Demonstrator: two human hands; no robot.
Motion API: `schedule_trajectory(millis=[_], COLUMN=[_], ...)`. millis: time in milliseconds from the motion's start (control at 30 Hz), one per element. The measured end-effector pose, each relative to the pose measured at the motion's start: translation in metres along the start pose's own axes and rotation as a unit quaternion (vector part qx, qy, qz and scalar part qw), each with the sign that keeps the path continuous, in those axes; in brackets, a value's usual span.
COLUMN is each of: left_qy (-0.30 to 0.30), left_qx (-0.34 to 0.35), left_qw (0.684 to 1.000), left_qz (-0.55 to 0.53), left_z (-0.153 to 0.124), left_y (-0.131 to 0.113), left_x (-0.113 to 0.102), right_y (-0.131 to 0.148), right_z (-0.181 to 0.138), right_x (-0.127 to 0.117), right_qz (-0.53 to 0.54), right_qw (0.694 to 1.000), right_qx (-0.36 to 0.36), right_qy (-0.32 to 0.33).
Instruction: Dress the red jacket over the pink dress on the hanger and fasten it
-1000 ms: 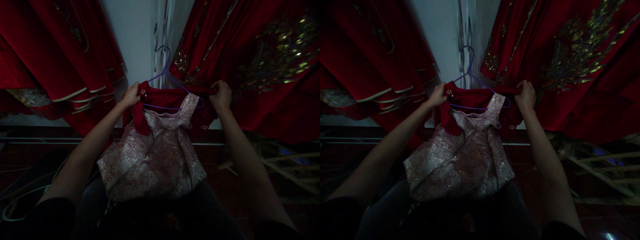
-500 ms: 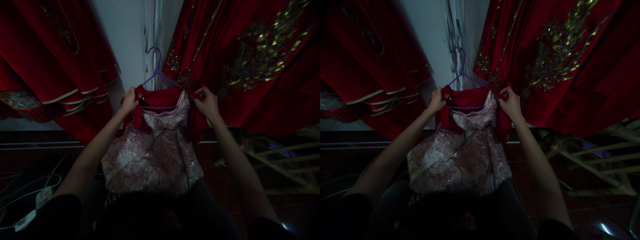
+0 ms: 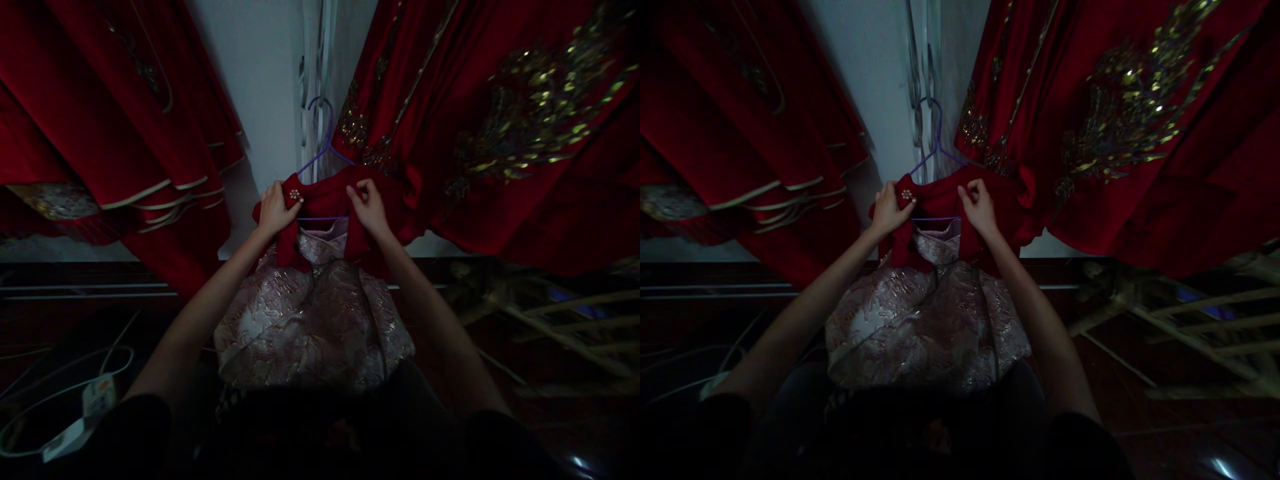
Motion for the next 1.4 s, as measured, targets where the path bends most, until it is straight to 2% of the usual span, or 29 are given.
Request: schedule_trajectory(millis=[100,200,333,433,500,567,700,767,967,1233,1400], left_qy=[-0.016,-0.027,-0.098,-0.129,-0.104,-0.076,-0.004,0.018,0.004,-0.111,-0.089], left_qx=[-0.010,-0.018,-0.058,-0.107,-0.120,-0.112,-0.025,0.004,0.034,-0.036,-0.018], left_qw=[1.000,0.999,0.993,0.985,0.985,0.986,0.982,0.974,0.963,0.936,0.937], left_qz=[0.002,-0.004,-0.026,-0.048,-0.072,-0.100,-0.185,-0.227,-0.268,-0.332,-0.338], left_z=[-0.002,0.000,-0.004,-0.015,-0.020,-0.022,-0.017,-0.016,-0.030,-0.051,-0.051], left_y=[0.001,0.004,0.006,0.006,0.001,-0.007,-0.036,-0.048,-0.058,-0.037,-0.039], left_x=[-0.001,-0.007,-0.032,-0.043,-0.037,-0.023,0.012,0.022,0.019,0.024,0.015], right_y=[0.017,0.020,0.014,0.014,0.016,0.017,0.020,0.021,0.011,-0.003,-0.007], right_z=[-0.024,-0.035,-0.031,-0.028,-0.029,-0.030,-0.034,-0.035,-0.043,-0.055,-0.050], right_x=[0.042,0.060,0.049,0.033,0.029,0.034,0.054,0.058,0.051,0.059,0.060], right_qz=[0.016,0.018,-0.002,-0.027,-0.033,-0.029,0.017,0.049,0.165,0.208,0.202], right_qw=[0.997,0.994,0.992,0.994,0.996,0.994,0.982,0.977,0.964,0.945,0.954], right_qx=[-0.012,-0.009,-0.005,-0.019,-0.021,-0.020,-0.033,-0.035,0.004,0.031,0.035], right_qy=[0.075,0.105,0.128,0.102,0.085,0.100,0.183,0.204,0.208,0.249,0.220])
Point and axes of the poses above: each hand's wrist, its own z-axis towards the middle knuckle, its own x-axis out of the palm, y = z × x, the point moved 6 cm from there along z, towards the middle knuckle, and after that the axes turned 11 degrees about x, right-handed, at the moved point
